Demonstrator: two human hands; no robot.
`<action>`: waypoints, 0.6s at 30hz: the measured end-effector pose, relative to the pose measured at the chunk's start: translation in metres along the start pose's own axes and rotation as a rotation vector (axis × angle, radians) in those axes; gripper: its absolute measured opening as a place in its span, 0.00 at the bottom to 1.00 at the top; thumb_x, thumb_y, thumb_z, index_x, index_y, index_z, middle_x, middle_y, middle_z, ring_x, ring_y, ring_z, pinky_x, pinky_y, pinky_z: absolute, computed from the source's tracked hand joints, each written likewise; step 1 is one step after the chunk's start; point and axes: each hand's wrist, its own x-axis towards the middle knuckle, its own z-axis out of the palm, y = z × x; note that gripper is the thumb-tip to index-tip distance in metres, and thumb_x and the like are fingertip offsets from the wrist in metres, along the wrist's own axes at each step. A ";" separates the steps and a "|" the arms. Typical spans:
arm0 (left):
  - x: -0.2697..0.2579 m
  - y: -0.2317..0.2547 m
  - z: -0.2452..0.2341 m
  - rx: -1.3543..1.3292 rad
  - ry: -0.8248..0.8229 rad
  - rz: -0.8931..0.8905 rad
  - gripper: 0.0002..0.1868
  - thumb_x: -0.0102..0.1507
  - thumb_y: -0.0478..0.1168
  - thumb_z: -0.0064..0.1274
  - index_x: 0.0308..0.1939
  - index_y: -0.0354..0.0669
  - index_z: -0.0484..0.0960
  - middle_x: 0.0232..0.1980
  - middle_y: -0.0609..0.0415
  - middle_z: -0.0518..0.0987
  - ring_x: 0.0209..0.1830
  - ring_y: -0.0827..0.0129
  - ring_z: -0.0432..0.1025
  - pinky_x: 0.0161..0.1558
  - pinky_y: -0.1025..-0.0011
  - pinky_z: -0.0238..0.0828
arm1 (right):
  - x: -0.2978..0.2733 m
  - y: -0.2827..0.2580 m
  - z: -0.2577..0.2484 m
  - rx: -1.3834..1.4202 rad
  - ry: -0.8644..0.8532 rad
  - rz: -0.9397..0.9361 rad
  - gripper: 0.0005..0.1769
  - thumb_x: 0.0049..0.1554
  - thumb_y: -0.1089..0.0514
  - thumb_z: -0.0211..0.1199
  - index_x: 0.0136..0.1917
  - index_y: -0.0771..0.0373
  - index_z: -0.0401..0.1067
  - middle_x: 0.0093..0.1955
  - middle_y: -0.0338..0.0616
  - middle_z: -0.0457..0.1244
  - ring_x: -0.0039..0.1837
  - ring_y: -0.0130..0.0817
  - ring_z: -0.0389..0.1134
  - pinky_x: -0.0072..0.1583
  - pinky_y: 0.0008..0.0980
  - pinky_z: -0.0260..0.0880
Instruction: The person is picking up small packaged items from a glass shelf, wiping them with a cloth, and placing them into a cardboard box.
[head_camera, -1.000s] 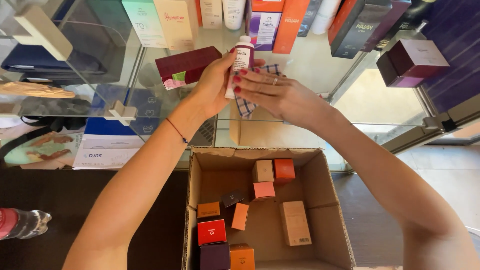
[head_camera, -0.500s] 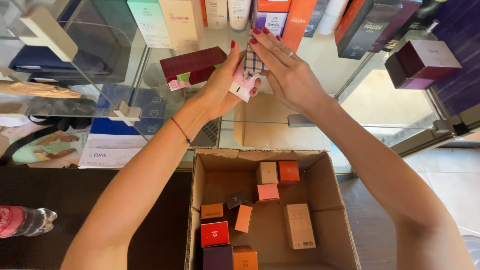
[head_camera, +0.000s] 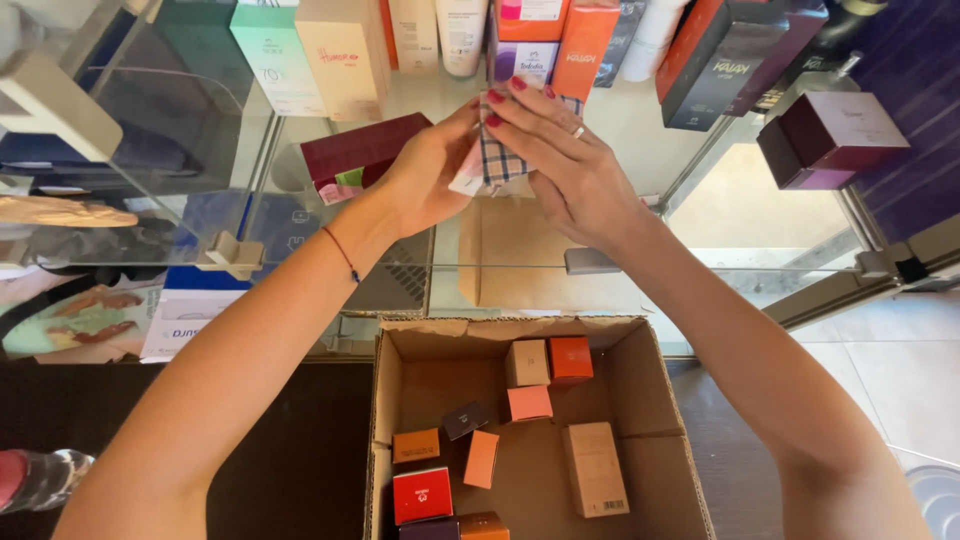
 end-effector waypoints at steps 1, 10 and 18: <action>-0.001 -0.001 0.000 0.004 -0.005 0.002 0.17 0.73 0.48 0.40 0.61 0.51 0.77 0.48 0.51 0.79 0.39 0.67 0.69 0.43 0.68 0.65 | 0.000 -0.001 -0.001 -0.006 0.002 -0.002 0.25 0.67 0.75 0.41 0.76 0.74 0.61 0.79 0.58 0.54 0.84 0.57 0.49 0.84 0.57 0.52; -0.006 -0.007 -0.006 0.112 -0.059 0.113 0.14 0.67 0.36 0.53 0.57 0.41 0.77 0.44 0.53 0.82 0.43 0.66 0.77 0.43 0.68 0.78 | -0.005 -0.002 0.001 0.090 0.026 0.068 0.30 0.64 0.81 0.39 0.77 0.72 0.56 0.80 0.63 0.52 0.82 0.62 0.53 0.84 0.61 0.52; -0.011 -0.002 0.001 -0.025 0.035 0.122 0.26 0.72 0.49 0.36 0.65 0.32 0.73 0.58 0.41 0.81 0.54 0.56 0.78 0.51 0.64 0.80 | -0.002 0.002 0.010 0.062 -0.108 -0.178 0.17 0.65 0.70 0.51 0.63 0.74 0.75 0.66 0.58 0.67 0.74 0.54 0.63 0.76 0.55 0.64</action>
